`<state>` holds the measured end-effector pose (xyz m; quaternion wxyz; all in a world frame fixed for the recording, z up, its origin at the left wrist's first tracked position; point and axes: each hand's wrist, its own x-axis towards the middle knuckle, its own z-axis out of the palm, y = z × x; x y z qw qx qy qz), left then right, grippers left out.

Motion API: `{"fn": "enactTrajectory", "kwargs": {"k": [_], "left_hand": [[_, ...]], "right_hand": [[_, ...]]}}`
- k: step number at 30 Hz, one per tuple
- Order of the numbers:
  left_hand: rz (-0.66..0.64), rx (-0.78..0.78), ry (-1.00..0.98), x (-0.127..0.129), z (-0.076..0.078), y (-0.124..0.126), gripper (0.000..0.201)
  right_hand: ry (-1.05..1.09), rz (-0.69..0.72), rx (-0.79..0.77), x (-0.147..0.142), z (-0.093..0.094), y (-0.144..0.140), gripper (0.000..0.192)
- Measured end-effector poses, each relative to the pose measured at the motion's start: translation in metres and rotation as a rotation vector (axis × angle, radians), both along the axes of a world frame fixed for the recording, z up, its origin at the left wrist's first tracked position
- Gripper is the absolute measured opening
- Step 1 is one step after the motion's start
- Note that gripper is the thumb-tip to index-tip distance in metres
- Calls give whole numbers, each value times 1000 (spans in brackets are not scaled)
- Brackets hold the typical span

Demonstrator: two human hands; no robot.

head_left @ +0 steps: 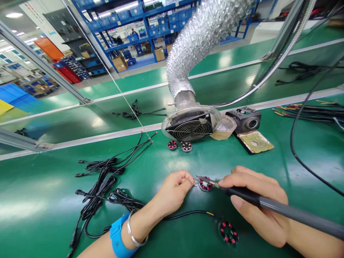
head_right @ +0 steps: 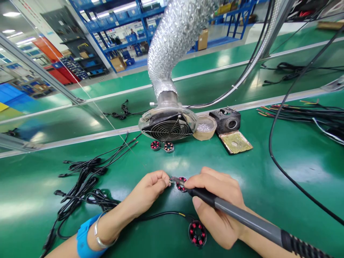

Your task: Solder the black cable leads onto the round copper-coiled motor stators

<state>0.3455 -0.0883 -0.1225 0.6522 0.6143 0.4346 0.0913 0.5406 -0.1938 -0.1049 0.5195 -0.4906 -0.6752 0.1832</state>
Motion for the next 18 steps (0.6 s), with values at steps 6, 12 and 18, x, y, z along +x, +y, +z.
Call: {"fn": "enactTrajectory", "kwargs": {"k": [6, 12, 18], "left_hand": [[8, 8, -34, 1, 2, -1, 13], [16, 13, -26, 3, -3, -3, 11], [-55, 91, 15, -1, -5, -3, 13]], "right_hand": [[-90, -92, 81, -2, -7, 4, 35], [-230, -72, 144, -11, -27, 14, 28], [-383, 64, 178, -21, -47, 25, 31]]}}
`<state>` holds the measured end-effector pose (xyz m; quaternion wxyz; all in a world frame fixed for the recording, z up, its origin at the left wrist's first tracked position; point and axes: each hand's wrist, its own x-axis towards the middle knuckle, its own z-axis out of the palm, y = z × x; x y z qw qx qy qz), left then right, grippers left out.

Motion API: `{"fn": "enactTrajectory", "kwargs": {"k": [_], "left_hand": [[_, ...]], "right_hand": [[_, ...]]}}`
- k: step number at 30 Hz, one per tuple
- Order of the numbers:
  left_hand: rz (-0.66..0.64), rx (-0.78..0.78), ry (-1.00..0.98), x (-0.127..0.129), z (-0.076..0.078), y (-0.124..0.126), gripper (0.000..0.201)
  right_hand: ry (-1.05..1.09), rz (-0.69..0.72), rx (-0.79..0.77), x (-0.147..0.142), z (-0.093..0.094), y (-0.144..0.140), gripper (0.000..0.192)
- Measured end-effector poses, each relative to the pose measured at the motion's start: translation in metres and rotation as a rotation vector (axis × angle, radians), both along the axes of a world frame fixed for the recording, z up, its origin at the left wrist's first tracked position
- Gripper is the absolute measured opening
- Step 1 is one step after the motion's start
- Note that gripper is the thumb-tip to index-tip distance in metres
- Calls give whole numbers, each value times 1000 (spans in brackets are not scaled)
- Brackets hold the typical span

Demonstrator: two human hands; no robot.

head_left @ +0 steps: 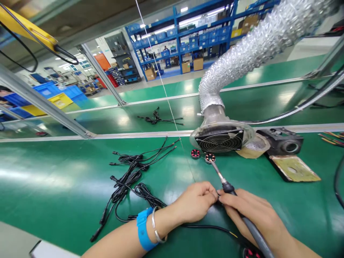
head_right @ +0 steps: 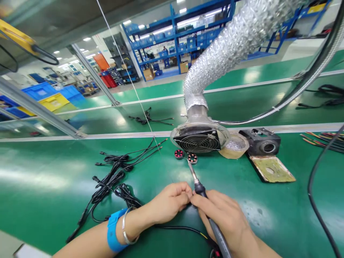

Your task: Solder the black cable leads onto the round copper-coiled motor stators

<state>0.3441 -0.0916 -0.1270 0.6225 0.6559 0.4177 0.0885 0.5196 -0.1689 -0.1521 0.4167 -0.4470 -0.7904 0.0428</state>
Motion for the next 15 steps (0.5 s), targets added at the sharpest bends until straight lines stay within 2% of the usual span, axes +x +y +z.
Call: {"fn": "enactTrajectory", "kwargs": {"k": [5, 8, 10, 15], "left_hand": [[-163, 284, 85, -8, 24, -2, 16], [-206, 399, 101, -10, 34, -2, 16], [-206, 371, 98, -10, 33, 0, 18], [-156, 180, 48, -8, 18, 2, 22]], "right_hand": [[-6, -28, 54, 0, 5, 2, 33], [64, -58, 4, 0, 12, 0, 27], [112, -48, -52, 0, 14, -2, 26], [142, -12, -120, -3, 12, -4, 32]]}}
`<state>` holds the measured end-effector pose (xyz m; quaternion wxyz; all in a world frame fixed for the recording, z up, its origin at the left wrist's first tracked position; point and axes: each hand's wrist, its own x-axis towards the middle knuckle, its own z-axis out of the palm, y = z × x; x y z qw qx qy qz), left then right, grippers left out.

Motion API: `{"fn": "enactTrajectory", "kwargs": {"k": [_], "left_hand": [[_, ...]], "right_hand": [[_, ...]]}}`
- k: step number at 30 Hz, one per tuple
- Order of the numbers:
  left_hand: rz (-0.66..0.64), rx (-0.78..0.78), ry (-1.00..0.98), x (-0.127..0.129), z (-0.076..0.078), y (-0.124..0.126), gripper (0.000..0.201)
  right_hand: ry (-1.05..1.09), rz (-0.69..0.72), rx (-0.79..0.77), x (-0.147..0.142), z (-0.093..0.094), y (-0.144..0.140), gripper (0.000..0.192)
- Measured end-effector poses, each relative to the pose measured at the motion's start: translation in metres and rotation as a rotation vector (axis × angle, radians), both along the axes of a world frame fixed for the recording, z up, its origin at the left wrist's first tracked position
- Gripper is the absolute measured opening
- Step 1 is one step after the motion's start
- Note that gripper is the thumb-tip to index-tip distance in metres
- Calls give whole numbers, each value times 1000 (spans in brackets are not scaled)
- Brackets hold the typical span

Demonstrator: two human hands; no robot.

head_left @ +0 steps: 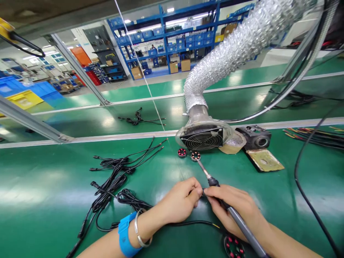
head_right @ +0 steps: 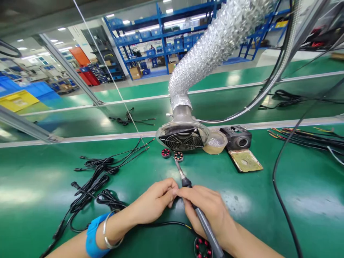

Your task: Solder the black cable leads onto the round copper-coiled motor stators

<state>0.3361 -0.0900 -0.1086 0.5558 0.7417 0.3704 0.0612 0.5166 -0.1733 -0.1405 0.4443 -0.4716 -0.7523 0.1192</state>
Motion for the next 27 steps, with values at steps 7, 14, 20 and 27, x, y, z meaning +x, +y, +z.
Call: {"fn": "enactTrajectory", "kwargs": {"k": [7, 14, 20, 27], "left_hand": [[61, -136, -89, 2, -8, -3, 23], [72, -215, -77, 4, -9, -4, 26], [137, -236, -95, 5, -10, -4, 19], [180, -288, -143, 6, -13, -5, 18]], "right_hand": [[7, -13, 30, -5, -3, -1, 36], [-3, -50, 89, -6, -3, 1, 32], [11, -4, -58, -1, 1, 0, 39], [68, -26, -65, -5, 0, 3, 38]]}}
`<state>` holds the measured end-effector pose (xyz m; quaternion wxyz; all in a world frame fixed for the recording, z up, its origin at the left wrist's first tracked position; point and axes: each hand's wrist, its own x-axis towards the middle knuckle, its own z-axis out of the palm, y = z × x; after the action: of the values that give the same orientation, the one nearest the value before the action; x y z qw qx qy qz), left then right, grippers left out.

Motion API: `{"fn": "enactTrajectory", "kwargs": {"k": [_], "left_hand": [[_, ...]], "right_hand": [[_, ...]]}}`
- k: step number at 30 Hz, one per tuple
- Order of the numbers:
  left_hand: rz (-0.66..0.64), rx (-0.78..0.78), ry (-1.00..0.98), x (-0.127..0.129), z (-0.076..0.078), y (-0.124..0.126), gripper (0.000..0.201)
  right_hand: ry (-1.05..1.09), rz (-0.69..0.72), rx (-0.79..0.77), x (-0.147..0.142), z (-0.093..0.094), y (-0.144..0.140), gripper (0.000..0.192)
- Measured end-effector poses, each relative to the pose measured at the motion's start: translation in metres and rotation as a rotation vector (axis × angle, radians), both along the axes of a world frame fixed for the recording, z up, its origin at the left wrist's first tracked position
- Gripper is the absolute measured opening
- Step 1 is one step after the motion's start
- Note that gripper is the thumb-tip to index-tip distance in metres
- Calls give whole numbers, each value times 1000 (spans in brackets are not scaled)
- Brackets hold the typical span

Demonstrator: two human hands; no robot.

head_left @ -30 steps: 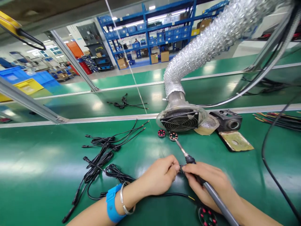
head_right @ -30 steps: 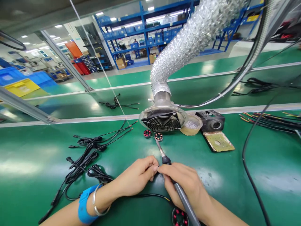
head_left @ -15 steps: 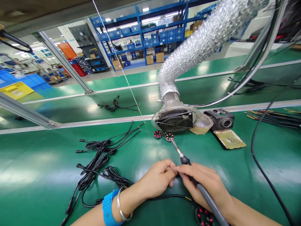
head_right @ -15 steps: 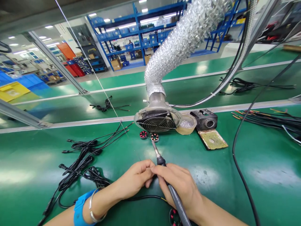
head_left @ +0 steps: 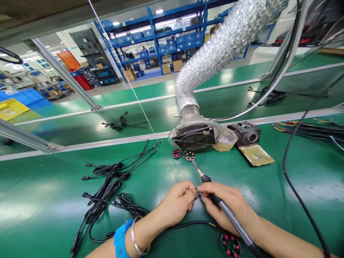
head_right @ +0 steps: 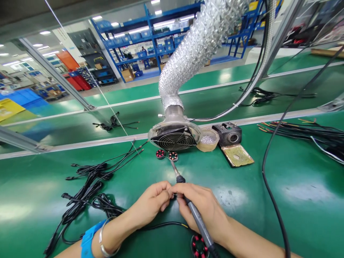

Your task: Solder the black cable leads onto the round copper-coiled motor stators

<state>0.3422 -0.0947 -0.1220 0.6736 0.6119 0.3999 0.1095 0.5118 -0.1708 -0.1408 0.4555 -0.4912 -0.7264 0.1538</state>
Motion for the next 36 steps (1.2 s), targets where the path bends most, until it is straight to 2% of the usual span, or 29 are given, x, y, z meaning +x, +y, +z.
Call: {"fn": "enactTrajectory", "kwargs": {"k": [5, 16, 22, 29, 36], "left_hand": [[4, 31, 40, 2, 3, 1, 17], [36, 92, 62, 6, -4, 2, 16], [19, 157, 83, 6, -5, 2, 19], [23, 239, 144, 8, -1, 1, 25], [13, 244, 163, 9, 1, 0, 25]], "right_hand": [[61, -91, -65, 2, 1, 3, 32], [47, -49, -9, 11, 7, 1, 32], [33, -118, -20, 27, 25, -11, 39], [214, -84, -59, 40, 37, -21, 19], [282, -60, -99, 38, 37, -17, 17]]}}
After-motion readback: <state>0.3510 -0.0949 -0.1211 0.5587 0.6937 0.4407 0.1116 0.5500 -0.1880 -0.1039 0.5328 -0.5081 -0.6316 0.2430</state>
